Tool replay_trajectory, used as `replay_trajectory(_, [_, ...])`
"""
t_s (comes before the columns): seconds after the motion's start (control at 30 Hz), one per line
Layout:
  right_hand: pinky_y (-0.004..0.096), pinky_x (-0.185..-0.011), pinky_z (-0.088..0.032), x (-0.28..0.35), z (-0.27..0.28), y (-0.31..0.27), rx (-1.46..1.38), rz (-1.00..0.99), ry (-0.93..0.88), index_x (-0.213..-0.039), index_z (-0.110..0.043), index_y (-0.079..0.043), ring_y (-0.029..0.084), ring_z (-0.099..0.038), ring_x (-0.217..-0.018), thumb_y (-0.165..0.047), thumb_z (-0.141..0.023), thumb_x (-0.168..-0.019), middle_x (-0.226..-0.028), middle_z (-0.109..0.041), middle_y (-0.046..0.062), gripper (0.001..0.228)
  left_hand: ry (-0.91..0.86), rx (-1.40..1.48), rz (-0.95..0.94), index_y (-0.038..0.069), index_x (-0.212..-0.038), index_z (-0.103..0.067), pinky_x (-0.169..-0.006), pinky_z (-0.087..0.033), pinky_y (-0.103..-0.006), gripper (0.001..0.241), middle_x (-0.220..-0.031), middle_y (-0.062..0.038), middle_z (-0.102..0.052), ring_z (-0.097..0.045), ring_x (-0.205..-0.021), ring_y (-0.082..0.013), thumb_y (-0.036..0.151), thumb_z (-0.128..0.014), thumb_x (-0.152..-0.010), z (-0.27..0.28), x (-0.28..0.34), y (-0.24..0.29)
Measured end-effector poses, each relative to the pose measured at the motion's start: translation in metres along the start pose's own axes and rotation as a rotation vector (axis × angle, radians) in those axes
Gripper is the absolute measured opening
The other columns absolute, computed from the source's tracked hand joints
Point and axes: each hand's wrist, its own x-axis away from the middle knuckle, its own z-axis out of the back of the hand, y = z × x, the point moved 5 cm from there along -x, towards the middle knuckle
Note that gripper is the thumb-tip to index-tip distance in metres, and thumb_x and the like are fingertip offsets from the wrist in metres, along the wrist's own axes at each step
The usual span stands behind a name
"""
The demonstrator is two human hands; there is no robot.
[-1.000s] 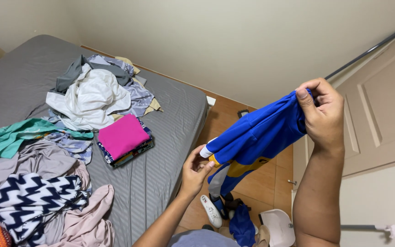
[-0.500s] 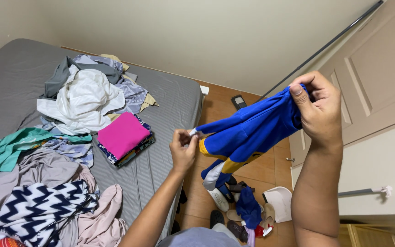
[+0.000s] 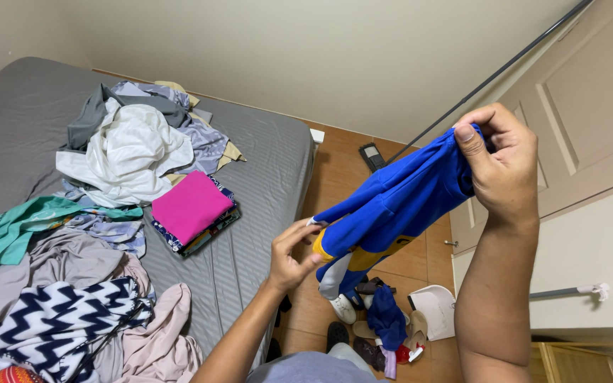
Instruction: The person folds several garments on a bed. They first fold a blue floral skirt, then a pink top, and finally a blue and yellow t-shirt. Each item is smoothed and folded into a neat rectangle and placed on the bed.
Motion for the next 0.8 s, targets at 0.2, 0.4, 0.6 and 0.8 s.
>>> replay_trajectory(0.2, [0.02,-0.083,-0.048,-0.01,0.01,0.016,-0.032,0.028,-0.014,-0.106,-0.063,-0.003,0.006,-0.058,-0.088,-0.02,-0.071,-0.111,-0.093,-0.064,-0.001,0.019,0.096,-0.109,0.088,-0.003,-0.107,-0.075,-0.086,-0.058,-0.0301,0.026,-0.116,-0.015,-0.076,-0.074,-0.102,-0.0232,0.0,-0.076,-0.081,-0.011,0.024,-0.037])
replay_trajectory(0.4, [0.019,-0.08,-0.047,-0.019,0.036,0.067,-0.067,0.037,-0.028,-0.111,-0.059,-0.003,0.004,-0.056,-0.088,-0.021,-0.065,-0.113,-0.097,-0.062,-0.002,0.018,0.309,-0.073,0.145,-0.004,-0.108,-0.077,-0.094,-0.057,-0.0302,0.018,-0.113,-0.015,-0.078,-0.074,-0.103,-0.0204,-0.002,-0.07,-0.091,0.027,0.0,-0.036])
replay_trajectory(0.6, [0.019,-0.076,-0.044,-0.024,0.048,0.11,-0.026,0.06,-0.025,-0.111,-0.054,-0.002,0.005,-0.051,-0.085,-0.021,-0.062,-0.113,-0.096,-0.057,-0.002,0.02,0.519,0.036,0.0,-0.004,-0.112,-0.074,-0.102,-0.055,-0.031,0.015,-0.114,-0.012,-0.075,-0.071,-0.108,-0.0173,0.003,-0.07,-0.099,0.042,-0.046,-0.002])
replay_trajectory(0.8, [0.018,-0.074,-0.047,-0.038,0.055,0.145,-0.242,0.019,-0.119,-0.112,-0.055,-0.003,0.004,-0.056,-0.083,-0.021,-0.067,-0.108,-0.095,-0.061,-0.001,0.021,0.717,0.149,-0.086,-0.001,-0.108,-0.066,-0.09,-0.052,-0.0264,0.01,-0.103,-0.006,-0.07,-0.065,-0.095,-0.0116,0.002,-0.072,-0.101,0.028,-0.073,0.0])
